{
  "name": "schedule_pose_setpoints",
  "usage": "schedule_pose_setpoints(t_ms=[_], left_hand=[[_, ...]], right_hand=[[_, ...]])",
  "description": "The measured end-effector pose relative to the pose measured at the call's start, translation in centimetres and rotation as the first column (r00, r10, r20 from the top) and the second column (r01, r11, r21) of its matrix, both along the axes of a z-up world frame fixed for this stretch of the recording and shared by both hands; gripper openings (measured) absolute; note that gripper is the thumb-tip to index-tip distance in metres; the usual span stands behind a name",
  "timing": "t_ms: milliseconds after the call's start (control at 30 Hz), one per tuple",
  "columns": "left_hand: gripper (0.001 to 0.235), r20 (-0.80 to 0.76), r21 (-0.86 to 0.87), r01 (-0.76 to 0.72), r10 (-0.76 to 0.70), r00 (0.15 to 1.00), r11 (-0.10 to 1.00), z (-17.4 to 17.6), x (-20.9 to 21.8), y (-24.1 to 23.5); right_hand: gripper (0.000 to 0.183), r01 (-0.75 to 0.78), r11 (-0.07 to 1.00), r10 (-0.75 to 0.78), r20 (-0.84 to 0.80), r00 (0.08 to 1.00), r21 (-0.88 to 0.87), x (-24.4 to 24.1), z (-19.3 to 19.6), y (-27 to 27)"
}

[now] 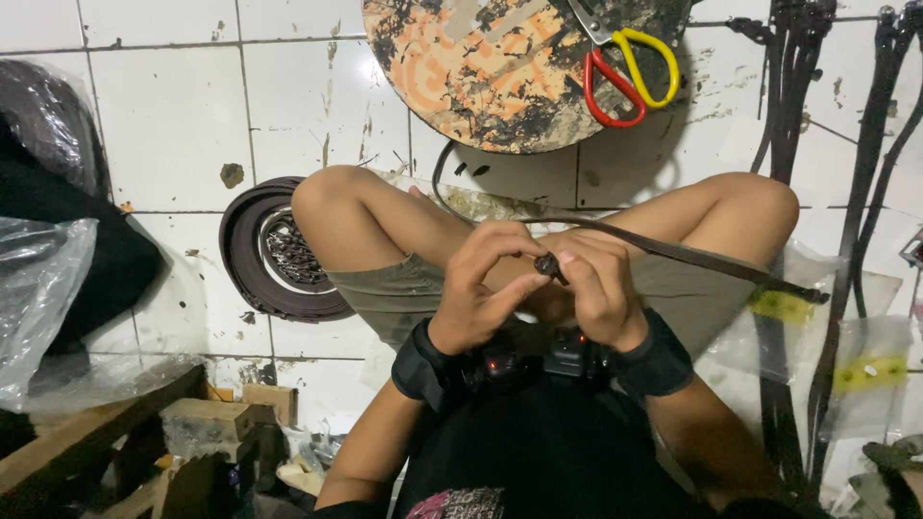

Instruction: The person attaches metal clasps and rings to leather straps and uses a lighter to seal the connections.

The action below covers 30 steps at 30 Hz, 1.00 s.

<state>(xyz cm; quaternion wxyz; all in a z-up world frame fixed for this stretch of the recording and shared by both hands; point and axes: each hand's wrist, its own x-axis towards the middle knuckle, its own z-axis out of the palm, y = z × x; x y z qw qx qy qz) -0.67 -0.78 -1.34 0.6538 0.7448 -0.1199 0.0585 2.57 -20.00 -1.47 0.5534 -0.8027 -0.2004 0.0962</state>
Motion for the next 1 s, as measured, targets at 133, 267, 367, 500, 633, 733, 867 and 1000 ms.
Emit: schedule_pose_setpoints(t_ms=[133, 267, 367, 500, 633, 733, 867, 1000], left_hand=[[0.028, -0.026, -0.041, -0.006, 0.005, 1.0, 0.999, -0.4, 0.1, 0.2], [0.021, -0.203, -0.183, -0.016, -0.021, 0.979, 0.983, -1.1, 0.0, 0.0], [0.018, -0.302, -0.306, -0.068, -0.029, 0.953, 0.95, -3.9, -0.8, -0.5], [0.026, -0.402, -0.377, -0.127, -0.038, 0.915, 0.917, -4.7, -0.8, -0.8], [0.031, -0.387, -0.432, -0.114, -0.07, 0.919, 0.894, -5.1, -1.1, -0.7], [0.034, -0.307, -0.477, -0.077, -0.084, 0.948, 0.876, -5.2, -1.2, -0.4], [0.022, -0.345, -0.406, -0.148, -0.001, 0.939, 0.902, -5.4, -1.5, 0.3], [0.008, -0.434, -0.416, -0.272, 0.073, 0.898, 0.868, -5.7, -2.0, 2.0]], right_hand=[[0.042, -0.052, 0.993, 0.053, -0.004, 0.999, 0.104, -0.1, -0.3, -0.3], [0.043, 0.02, 0.994, -0.014, -0.056, 0.998, 0.111, -0.2, -0.3, -0.6], [0.039, 0.063, 0.994, -0.054, -0.094, 0.994, 0.09, -0.2, 0.0, -0.7], [0.034, 0.09, 0.991, -0.084, -0.063, 0.994, 0.094, -0.2, -0.4, -0.8], [0.028, 0.141, 0.99, -0.137, -0.111, 0.984, 0.027, 0.7, -1.3, -0.3], [0.029, 0.252, 0.966, -0.203, -0.43, 0.88, 0.059, 1.7, -3.5, 0.0], [0.041, 0.259, 0.959, -0.192, -0.412, 0.891, 0.113, 3.9, -4.3, 0.6], [0.053, 0.243, 0.968, -0.212, -0.296, 0.931, 0.07, 7.2, -3.4, 2.0]])
